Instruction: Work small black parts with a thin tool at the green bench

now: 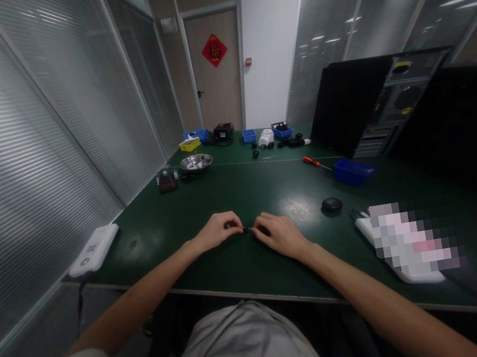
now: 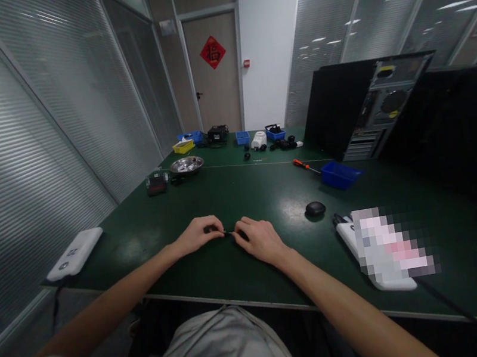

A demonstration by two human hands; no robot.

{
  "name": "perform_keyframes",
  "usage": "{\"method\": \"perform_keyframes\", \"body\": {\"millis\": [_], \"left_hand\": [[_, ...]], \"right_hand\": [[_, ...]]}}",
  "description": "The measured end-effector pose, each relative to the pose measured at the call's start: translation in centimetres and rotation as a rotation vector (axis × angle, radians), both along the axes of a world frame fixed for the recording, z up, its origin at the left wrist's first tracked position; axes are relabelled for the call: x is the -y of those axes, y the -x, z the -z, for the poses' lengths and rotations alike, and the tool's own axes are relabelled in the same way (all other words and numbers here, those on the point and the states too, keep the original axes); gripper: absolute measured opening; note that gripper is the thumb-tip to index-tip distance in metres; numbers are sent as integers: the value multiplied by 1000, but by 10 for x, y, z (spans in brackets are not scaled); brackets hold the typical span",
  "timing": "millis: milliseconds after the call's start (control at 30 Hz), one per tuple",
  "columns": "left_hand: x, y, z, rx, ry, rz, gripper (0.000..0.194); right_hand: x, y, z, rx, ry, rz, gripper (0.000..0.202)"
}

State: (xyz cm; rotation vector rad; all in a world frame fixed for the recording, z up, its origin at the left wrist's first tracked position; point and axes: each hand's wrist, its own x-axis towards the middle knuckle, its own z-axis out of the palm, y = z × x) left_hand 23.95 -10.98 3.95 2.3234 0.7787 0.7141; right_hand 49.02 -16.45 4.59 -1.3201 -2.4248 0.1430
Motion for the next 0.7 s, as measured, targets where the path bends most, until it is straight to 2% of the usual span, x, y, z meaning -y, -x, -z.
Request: {"method": "perform_keyframes", "body": {"millis": [233, 700], "left_hand": [[1, 3, 5, -5, 14, -39, 31], [3, 3, 4, 15, -21, -19, 26]], "right_hand": [[-2, 1, 2, 7, 2, 12, 21], [0, 0, 0, 9, -10, -2, 20]]}}
